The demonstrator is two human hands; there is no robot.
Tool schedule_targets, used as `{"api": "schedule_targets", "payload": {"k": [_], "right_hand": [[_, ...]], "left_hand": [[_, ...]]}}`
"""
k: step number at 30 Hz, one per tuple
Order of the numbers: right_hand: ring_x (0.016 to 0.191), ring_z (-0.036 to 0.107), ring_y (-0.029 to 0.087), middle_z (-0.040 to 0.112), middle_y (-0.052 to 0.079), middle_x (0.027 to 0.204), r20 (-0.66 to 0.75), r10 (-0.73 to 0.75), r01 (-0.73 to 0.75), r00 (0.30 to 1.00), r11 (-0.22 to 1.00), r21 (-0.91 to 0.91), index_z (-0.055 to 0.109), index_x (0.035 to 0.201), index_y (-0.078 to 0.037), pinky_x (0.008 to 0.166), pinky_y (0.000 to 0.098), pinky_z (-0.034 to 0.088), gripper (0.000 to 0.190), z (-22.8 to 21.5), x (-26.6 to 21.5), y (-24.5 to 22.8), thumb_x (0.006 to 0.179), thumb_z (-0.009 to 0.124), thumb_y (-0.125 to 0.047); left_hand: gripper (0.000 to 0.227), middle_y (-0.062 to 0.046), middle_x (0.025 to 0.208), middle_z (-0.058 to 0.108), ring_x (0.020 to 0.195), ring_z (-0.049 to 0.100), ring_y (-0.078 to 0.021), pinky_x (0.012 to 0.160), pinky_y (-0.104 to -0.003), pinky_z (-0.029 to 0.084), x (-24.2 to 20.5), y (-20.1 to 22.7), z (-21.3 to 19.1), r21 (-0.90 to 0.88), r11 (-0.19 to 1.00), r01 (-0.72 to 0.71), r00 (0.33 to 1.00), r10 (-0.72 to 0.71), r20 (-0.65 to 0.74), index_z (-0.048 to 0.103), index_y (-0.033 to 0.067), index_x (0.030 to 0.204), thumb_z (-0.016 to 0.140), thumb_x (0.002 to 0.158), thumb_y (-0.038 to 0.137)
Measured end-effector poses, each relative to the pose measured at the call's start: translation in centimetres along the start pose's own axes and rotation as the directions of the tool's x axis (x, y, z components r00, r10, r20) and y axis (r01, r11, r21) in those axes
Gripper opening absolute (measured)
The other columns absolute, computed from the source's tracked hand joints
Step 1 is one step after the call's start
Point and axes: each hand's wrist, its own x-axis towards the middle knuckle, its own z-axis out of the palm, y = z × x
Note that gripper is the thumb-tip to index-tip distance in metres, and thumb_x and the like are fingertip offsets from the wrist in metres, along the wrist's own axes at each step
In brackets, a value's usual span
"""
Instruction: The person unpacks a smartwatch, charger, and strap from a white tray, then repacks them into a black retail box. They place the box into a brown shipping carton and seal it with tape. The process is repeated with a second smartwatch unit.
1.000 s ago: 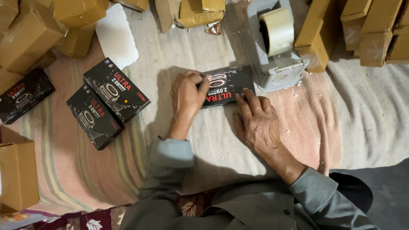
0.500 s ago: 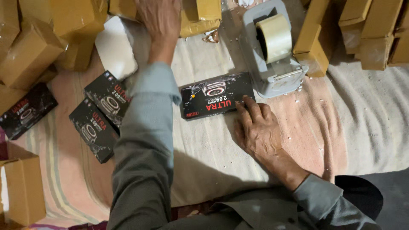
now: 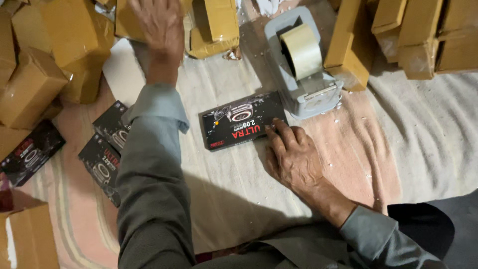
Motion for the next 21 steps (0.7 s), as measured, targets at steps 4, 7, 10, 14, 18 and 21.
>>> {"api": "schedule_targets", "payload": {"k": [4,7,10,14,18,21], "right_hand": [[0.108,0.058,0.036,0.058,0.018,0.136,0.001,0.015,-0.015,1.000,1.000,0.024,0.063,0.130,-0.001,0.087,0.0457,0.054,0.051,-0.1,0.1,-0.3,0.083,0.071,-0.020],[0.109,0.058,0.036,0.058,0.018,0.137,0.005,0.020,-0.020,1.000,0.999,0.033,0.063,0.130,-0.002,0.088,0.0467,0.053,0.050,-0.2,0.3,-0.2,0.084,0.071,-0.020],[0.110,0.058,0.036,0.057,0.018,0.137,0.002,0.013,-0.013,1.000,0.999,0.032,0.063,0.131,-0.002,0.090,0.0471,0.053,0.051,-0.3,0.1,-0.2,0.084,0.071,-0.020],[0.110,0.058,0.037,0.058,0.018,0.137,0.021,0.007,-0.008,1.000,1.000,0.016,0.063,0.131,-0.002,0.089,0.0469,0.053,0.054,-0.3,-0.2,-0.1,0.082,0.071,-0.021],[0.111,0.058,0.035,0.058,0.017,0.136,0.020,0.013,-0.013,1.000,1.000,-0.003,0.064,0.131,-0.002,0.088,0.0461,0.054,0.052,-0.1,-0.2,-0.3,0.083,0.072,-0.020],[0.114,0.058,0.037,0.059,0.017,0.135,-0.042,-0.011,0.013,0.999,0.999,0.048,0.066,0.127,-0.003,0.091,0.0472,0.054,0.050,-0.3,-0.5,0.1,0.081,0.073,-0.021]], "left_hand": [[0.031,-0.008,0.112,0.056,0.110,0.053,-0.0295,0.099,-0.047,0.039,-2.3,-1.4,-2.3,-0.065,0.998,-0.022,0.989,0.012,-0.144,0.064,0.0041,0.124,0.064,0.093,-0.002],[0.041,-0.005,0.104,0.051,0.103,0.050,-0.0258,0.100,-0.047,0.039,-3.7,-1.8,-3.7,-0.045,0.999,-0.021,0.978,0.011,-0.210,0.067,0.0081,0.126,0.066,0.087,-0.003],[0.038,-0.005,0.101,0.052,0.100,0.050,-0.0247,0.092,-0.044,0.039,-4.9,-2.0,-5.2,-0.002,0.998,0.070,0.945,-0.067,-0.319,0.070,0.0100,0.115,0.067,0.079,0.000],[0.011,-0.005,0.080,0.061,0.074,0.052,-0.0204,0.067,-0.034,0.041,-5.1,-4.4,-6.3,-0.769,0.329,0.547,0.622,-0.775,0.110,0.070,0.0041,0.090,0.077,0.083,0.009],[0.017,0.003,0.074,0.057,0.064,0.048,-0.0080,0.058,-0.024,0.039,-6.0,-6.3,-8.5,-0.813,-0.477,0.334,0.316,-0.757,0.573,0.068,0.0027,0.089,0.082,0.087,0.011],[0.017,-0.001,0.077,0.062,0.064,0.053,-0.0105,0.057,-0.026,0.042,-6.9,-4.4,-10.3,-0.848,-0.415,0.330,0.322,-0.795,0.514,0.067,0.0033,0.088,0.083,0.085,0.008]]}}
